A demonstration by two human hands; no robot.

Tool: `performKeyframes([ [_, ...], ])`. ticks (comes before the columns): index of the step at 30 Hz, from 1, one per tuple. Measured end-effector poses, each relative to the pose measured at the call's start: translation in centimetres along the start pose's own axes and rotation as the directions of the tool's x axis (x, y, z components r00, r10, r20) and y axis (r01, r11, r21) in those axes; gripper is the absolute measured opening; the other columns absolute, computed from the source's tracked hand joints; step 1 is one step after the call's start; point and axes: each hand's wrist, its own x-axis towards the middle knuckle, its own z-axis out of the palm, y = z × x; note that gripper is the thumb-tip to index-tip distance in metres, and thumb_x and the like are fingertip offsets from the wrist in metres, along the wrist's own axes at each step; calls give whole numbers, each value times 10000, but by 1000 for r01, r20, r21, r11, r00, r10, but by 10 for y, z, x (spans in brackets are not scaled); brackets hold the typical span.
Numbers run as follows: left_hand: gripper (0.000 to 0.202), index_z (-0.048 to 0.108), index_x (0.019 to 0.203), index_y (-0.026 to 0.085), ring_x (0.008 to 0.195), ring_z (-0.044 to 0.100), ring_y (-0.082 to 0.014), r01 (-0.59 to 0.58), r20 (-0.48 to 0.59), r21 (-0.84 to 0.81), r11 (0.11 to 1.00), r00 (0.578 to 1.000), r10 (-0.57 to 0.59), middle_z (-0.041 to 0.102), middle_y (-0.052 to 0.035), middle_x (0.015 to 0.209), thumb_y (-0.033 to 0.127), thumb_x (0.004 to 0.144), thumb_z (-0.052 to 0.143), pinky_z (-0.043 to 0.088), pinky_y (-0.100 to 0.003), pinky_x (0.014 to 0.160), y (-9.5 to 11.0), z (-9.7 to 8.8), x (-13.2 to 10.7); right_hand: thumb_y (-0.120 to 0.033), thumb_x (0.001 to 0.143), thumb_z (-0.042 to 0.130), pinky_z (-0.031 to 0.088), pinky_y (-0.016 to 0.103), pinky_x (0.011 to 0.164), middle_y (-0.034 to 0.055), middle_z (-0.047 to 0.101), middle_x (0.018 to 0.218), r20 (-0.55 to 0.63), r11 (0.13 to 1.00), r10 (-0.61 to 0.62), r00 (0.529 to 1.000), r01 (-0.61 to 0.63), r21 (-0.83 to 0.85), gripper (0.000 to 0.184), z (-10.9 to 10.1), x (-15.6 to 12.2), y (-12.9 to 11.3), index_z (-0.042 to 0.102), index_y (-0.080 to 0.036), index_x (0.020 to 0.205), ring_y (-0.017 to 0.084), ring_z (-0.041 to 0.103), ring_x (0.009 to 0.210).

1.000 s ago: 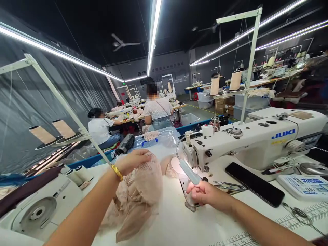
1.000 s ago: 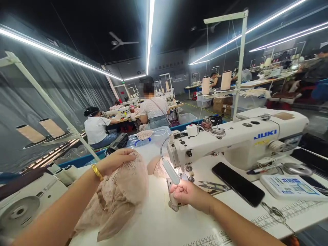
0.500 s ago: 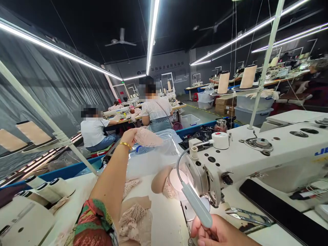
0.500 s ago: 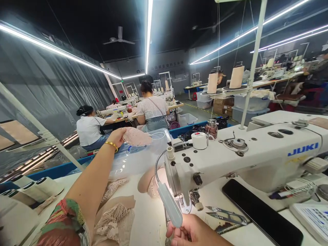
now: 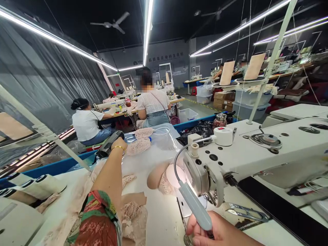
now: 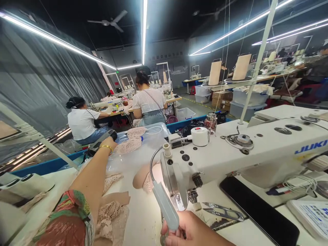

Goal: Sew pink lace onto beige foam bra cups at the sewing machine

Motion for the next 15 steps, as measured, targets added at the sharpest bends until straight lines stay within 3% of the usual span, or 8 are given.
performKeyframes([
  [4,359,609,1295,180,1119,652,-255,-98,20,48,994,995,98,629,-103,1307,355,983,649,576,-460,931,2,-27,-16,-472,885,684,397,265,724,-7,543,789,40,1000,-2,999,3,-8,347,1,-8,-13,633,-164,1038,147,483,751],
  [8,340,621,1277,180,1111,654,-254,-224,98,57,973,971,218,634,-98,1300,358,988,642,577,-458,932,-3,-45,-49,-428,925,642,391,270,703,-11,536,783,43,995,-54,998,58,-76,291,3,-8,-7,641,-163,1045,149,478,742],
  [12,314,631,1263,197,1107,654,-246,-195,133,51,979,973,187,635,-94,1303,358,993,633,578,-441,931,-16,-49,-72,-409,939,616,364,265,672,-15,507,777,13,972,-121,993,121,-200,251,9,-13,-5,664,-174,1013,148,455,735],
  [15,309,634,1260,205,1112,653,-247,-122,120,24,992,986,118,634,-91,1303,357,991,638,578,-431,929,-22,-43,-71,-406,936,610,369,265,683,-8,521,802,-11,962,-127,992,120,-245,230,13,-17,-8,666,-191,991,156,466,757],
])
